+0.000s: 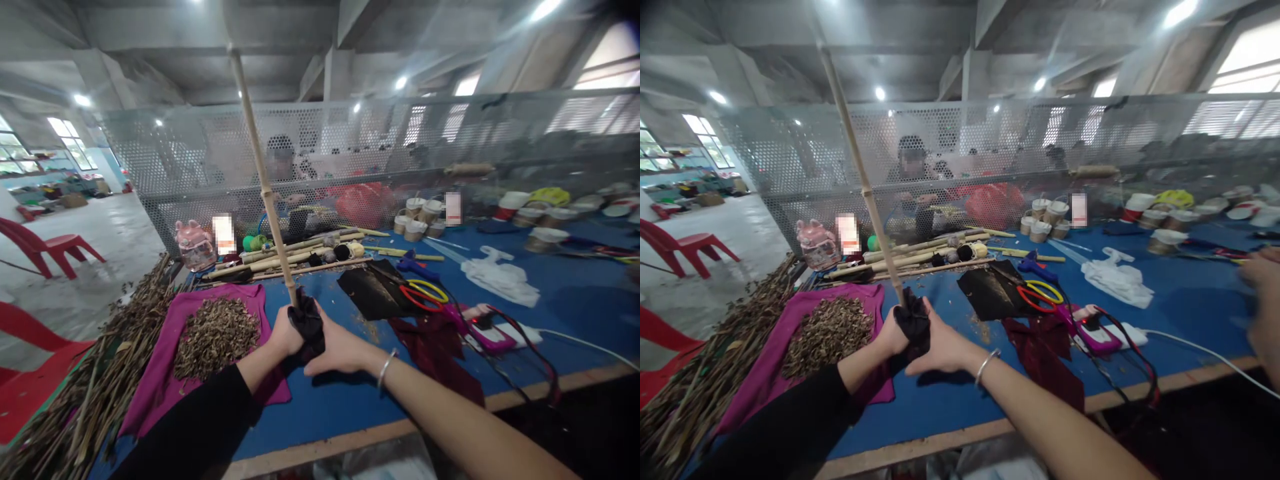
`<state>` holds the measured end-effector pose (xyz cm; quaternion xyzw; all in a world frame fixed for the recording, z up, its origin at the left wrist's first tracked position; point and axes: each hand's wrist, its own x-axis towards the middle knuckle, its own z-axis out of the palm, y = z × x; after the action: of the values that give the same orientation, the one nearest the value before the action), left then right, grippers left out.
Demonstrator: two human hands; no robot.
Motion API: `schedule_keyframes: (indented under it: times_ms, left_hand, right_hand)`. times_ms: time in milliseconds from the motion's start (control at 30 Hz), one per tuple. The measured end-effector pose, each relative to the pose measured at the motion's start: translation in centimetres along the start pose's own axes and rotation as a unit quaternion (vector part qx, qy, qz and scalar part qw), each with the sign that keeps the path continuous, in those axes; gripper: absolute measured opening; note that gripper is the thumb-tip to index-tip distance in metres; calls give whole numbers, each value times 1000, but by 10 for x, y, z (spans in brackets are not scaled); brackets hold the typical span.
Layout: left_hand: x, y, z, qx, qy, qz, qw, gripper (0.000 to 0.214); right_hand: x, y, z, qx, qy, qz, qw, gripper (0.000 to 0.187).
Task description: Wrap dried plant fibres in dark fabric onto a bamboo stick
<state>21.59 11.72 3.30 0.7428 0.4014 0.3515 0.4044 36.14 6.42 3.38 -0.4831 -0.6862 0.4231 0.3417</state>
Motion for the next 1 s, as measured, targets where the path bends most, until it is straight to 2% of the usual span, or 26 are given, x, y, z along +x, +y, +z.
schedule_keyframes:
  times_ms: [67,133,233,367,433,500,600,700,800,867,933,1000]
  left_hand:
    - [5,1,-2,-1,18,30,999,18]
    - [8,3,-2,-19,40,36,998,20]
    - [10,2,1,-26,52,14,998,22]
    - [11,3,-1,-6,26,16,1000,19]
    - [13,8,-10,-67,24,27,997,21]
    - [14,16,-24,-177,44,18,983,26]
    - [10,32,-47,-265,74,13,961,28]
    - [-7,51,-57,-187,64,58,979,24]
    - [-33,68,-46,-54,8,73,996,19]
    - [-49,74,-36,-14,10,70,997,17]
    - [-59,72,-26,-30,30,62,997,28]
    - [-65,64,-20,-47,46,56,996,50]
  right_hand:
    - [3,-4,12,-15,56,-17,998,126]
    - [7,-7,16,-21,90,-39,995,116]
    - [11,-8,14,-26,89,-46,995,104]
    - [10,-3,6,6,46,-19,999,116]
    - [6,-2,-1,30,32,-2,999,119]
    - [0,-4,-11,58,50,4,997,114]
    - [-9,-15,-23,103,69,-29,992,105]
    - [-16,-34,-20,92,45,-50,993,120]
    - [-18,-53,1,77,-6,-68,995,138]
    - [-18,-61,16,116,-38,-93,988,140]
    - [-18,-63,26,163,-45,-113,979,137]
    - [-17,-60,28,171,-46,-119,977,126]
